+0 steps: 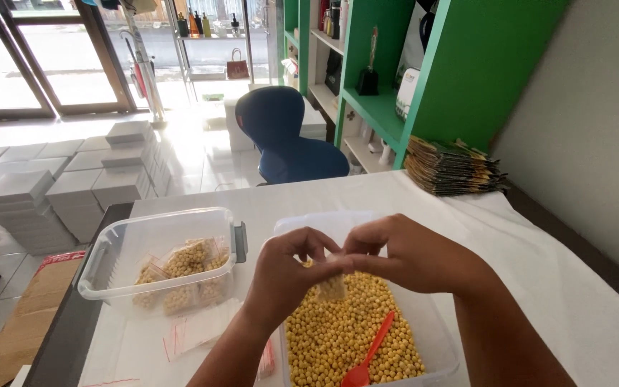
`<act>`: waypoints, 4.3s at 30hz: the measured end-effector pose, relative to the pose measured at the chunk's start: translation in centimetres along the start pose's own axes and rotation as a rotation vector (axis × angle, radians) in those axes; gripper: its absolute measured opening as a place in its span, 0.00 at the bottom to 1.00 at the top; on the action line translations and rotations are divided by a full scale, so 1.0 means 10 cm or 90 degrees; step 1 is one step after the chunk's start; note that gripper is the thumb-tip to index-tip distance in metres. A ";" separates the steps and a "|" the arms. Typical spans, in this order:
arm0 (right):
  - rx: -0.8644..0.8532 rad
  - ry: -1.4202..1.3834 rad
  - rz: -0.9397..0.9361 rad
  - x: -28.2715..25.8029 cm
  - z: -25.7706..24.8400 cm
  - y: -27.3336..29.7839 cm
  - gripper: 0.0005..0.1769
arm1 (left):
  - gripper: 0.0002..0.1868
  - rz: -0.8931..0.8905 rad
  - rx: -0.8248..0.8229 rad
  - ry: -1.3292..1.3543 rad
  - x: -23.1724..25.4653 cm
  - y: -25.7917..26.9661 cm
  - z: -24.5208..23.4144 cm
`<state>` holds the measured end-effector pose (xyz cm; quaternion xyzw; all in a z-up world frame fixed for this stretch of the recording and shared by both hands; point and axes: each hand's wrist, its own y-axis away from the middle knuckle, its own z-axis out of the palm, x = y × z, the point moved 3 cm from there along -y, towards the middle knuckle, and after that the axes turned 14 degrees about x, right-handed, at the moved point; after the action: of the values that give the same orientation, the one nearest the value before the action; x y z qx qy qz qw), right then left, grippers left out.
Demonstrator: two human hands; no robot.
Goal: Packaging small yellow beads into individual plastic bags using a spoon and placing them into a storage container.
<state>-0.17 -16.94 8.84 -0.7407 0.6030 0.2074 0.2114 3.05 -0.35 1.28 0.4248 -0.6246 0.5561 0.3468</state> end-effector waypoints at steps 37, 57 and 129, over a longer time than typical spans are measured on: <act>0.196 -0.006 -0.152 0.33 0.19 -0.17 0.08 | 0.07 0.087 0.018 -0.051 -0.02 -0.03 0.03; 0.246 -0.028 -0.246 0.36 0.08 -0.12 0.14 | 0.08 0.153 0.031 0.033 0.02 -0.04 -0.05; 0.182 0.099 -0.172 0.26 0.16 -0.06 0.16 | 0.07 0.171 -0.085 -0.241 0.44 -0.05 -0.04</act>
<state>0.80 -18.04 6.12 -0.7911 0.5358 0.0316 0.2933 1.73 -0.63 5.48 0.4107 -0.7648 0.4651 0.1734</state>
